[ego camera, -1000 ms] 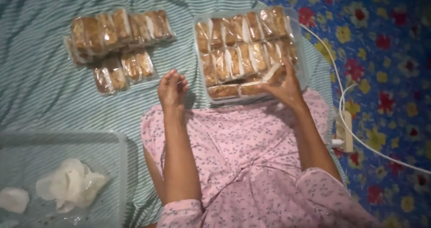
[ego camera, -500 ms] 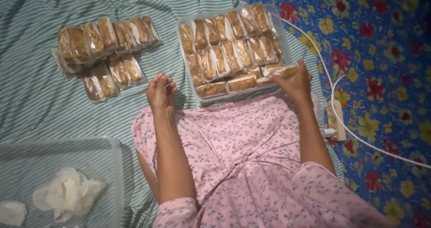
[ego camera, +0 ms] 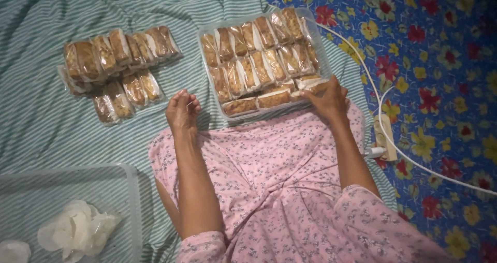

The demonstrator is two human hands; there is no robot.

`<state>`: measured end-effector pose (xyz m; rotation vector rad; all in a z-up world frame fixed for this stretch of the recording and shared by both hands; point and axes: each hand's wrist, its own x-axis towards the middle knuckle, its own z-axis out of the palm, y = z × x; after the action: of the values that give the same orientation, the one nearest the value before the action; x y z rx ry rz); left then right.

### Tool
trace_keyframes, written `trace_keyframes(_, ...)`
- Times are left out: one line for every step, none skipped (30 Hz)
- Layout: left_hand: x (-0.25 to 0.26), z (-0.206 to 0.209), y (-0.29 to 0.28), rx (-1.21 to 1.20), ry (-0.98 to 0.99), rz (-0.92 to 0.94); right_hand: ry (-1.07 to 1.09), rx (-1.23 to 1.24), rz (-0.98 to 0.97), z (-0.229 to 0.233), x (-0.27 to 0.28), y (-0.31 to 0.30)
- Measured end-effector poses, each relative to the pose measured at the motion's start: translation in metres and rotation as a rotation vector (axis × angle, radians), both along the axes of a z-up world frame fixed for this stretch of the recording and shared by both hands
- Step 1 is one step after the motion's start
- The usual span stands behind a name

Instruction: The person packs food items into plastic containers while sitting on the floor, moving items from stacks into organized rows.

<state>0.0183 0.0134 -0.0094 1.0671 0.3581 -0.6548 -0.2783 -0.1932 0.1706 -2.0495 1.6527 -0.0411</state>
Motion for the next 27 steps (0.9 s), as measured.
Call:
trace_keyframes(0.0, -0.001, 0.0, 0.0, 0.0, -0.001, 0.0, 0.0, -0.001, 0.0, -0.001, -0.002)
trace_keyframes(0.0, -0.002, 0.0, -0.002, -0.003, -0.005, 0.015, -0.009, 0.022, -0.001, -0.001, -0.003)
trace_keyframes(0.0, -0.003, 0.0, -0.004, -0.006, -0.007, 0.029, -0.019, 0.046, -0.001, -0.001, -0.005)
trace_keyframes(0.001, -0.003, -0.001, -0.004, -0.007, -0.007, 0.028, -0.019, 0.046, -0.012, -0.007, -0.015)
trace_keyframes(0.001, -0.003, -0.001, -0.003, -0.006, -0.007, 0.03, -0.023, 0.059, -0.024, -0.012, -0.024)
trace_keyframes(0.002, -0.003, -0.001, -0.002, -0.004, -0.007, 0.031, -0.027, 0.072, -0.035, -0.018, -0.034)
trace_keyframes(0.0, 0.001, -0.001, -0.003, -0.004, -0.007, 0.031, -0.028, 0.072, -0.039, -0.019, -0.035)
trace_keyframes(-0.001, 0.006, 0.0, 0.003, -0.007, -0.011, 0.015, -0.041, 0.075, -0.043, -0.021, -0.036)
trace_keyframes(-0.003, 0.01, 0.001, 0.009, -0.01, -0.015, -0.001, -0.053, 0.079, -0.047, -0.022, -0.036)
trace_keyframes(-0.003, 0.009, 0.0, 0.009, -0.009, -0.015, 0.0, -0.054, 0.079, -0.055, -0.025, -0.043)
trace_keyframes(-0.003, 0.008, 0.0, 0.006, -0.009, -0.015, -0.008, -0.066, 0.079, -0.063, -0.027, -0.048)
trace_keyframes(-0.002, 0.007, 0.0, 0.003, -0.009, -0.015, -0.016, -0.078, 0.079, -0.071, -0.028, -0.054)
trace_keyframes(-0.001, 0.002, 0.0, 0.003, -0.01, -0.012, -0.017, -0.078, 0.082, -0.071, -0.029, -0.054)
trace_keyframes(0.0, -0.003, 0.0, -0.005, -0.01, -0.016, -0.006, -0.074, 0.081, -0.071, -0.03, -0.053)
trace_keyframes(0.002, -0.007, -0.001, -0.017, -0.011, -0.017, 0.003, -0.074, 0.082, -0.07, -0.028, -0.053)
trace_keyframes(0.003, -0.011, -0.003, -0.021, -0.013, -0.01, 0.001, -0.078, 0.088, -0.058, -0.023, -0.046)
trace_keyframes(0.004, -0.015, -0.003, -0.014, -0.015, -0.012, 0.008, -0.097, 0.093, -0.046, -0.018, -0.039)
trace_keyframes(0.004, -0.019, -0.003, -0.008, -0.017, -0.014, 0.014, -0.117, 0.097, -0.034, -0.012, -0.032)
trace_keyframes(0.004, -0.022, -0.007, -0.006, -0.015, 0.0, 0.015, -0.116, 0.111, -0.038, -0.013, -0.035)
trace_keyframes(0.005, -0.025, -0.009, 0.003, -0.023, -0.008, 0.022, -0.127, 0.103, -0.043, -0.014, -0.037)
trace_keyframes(0.006, -0.029, -0.01, 0.013, -0.03, -0.009, 0.029, -0.137, 0.103, -0.049, -0.013, -0.04)
trace_keyframes(0.002, -0.027, -0.008, 0.016, -0.026, 0.012, 0.032, -0.134, 0.124, -0.049, -0.012, -0.039)
trace_keyframes(0.0, -0.025, -0.008, 0.02, -0.042, 0.007, 0.051, -0.159, 0.137, -0.049, -0.008, -0.041)
trace_keyframes(-0.001, -0.023, -0.008, 0.025, -0.057, 0.002, 0.07, -0.183, 0.15, -0.048, -0.003, -0.043)
trace_keyframes(-0.002, -0.026, -0.01, 0.028, -0.051, 0.026, 0.073, -0.181, 0.174, -0.058, -0.002, -0.048)
trace_keyframes(-0.002, -0.03, -0.013, 0.016, -0.048, 0.013, 0.011, -0.286, 0.264, -0.067, -0.001, -0.053)
trace_keyframes(-0.001, -0.033, -0.016, 0.002, -0.047, 0.0, -0.055, -0.391, 0.354, -0.076, 0.003, -0.058)
